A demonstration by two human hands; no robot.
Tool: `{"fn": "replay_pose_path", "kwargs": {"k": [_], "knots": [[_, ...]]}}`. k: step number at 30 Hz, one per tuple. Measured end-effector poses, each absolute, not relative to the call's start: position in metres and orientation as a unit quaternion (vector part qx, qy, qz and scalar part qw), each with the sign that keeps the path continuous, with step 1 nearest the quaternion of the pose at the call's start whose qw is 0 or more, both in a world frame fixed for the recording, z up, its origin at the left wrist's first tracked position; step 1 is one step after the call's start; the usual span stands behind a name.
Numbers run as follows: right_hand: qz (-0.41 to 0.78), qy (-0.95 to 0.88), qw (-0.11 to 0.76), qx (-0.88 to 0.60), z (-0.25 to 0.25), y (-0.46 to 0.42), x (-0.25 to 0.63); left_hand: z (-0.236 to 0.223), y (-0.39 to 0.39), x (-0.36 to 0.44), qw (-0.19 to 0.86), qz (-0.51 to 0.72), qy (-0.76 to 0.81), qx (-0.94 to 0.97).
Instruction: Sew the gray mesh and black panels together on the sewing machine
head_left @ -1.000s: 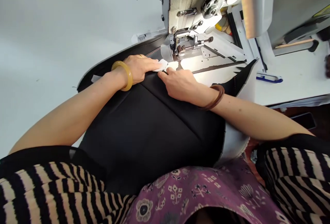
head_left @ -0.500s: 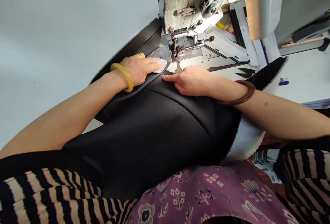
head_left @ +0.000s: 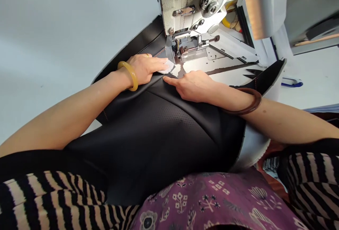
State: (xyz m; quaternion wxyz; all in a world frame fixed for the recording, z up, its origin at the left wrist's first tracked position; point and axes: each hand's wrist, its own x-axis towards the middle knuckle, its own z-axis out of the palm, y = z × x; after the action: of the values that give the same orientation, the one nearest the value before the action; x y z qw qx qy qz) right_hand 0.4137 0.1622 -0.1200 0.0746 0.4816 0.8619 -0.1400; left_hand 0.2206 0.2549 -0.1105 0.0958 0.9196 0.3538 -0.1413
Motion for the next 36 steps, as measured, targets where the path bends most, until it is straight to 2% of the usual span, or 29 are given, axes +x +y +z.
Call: {"fn": "replay_pose_path", "kwargs": {"k": [5,11,17,27,36], "knots": [[-0.152,0.857,0.075,0.487,-0.119,0.163,0.414,-0.104,0.264,0.222,0.156,-0.158,0.347,0.911],[-0.148,0.857,0.071,0.488,-0.12,0.164,0.416,-0.1,0.269,0.223,0.168,-0.166,0.34,0.91],[-0.146,0.855,0.075,0.492,-0.118,0.165,0.417,-0.099,0.265,0.223,0.128,-0.177,0.324,0.92],[-0.153,0.826,0.108,0.532,-0.105,0.164,0.425,-0.093,0.232,0.237,0.082,-0.21,0.404,0.887],[-0.116,0.82,0.104,0.551,-0.104,0.17,0.445,-0.105,0.218,0.259,0.082,-0.157,0.487,0.855]]}}
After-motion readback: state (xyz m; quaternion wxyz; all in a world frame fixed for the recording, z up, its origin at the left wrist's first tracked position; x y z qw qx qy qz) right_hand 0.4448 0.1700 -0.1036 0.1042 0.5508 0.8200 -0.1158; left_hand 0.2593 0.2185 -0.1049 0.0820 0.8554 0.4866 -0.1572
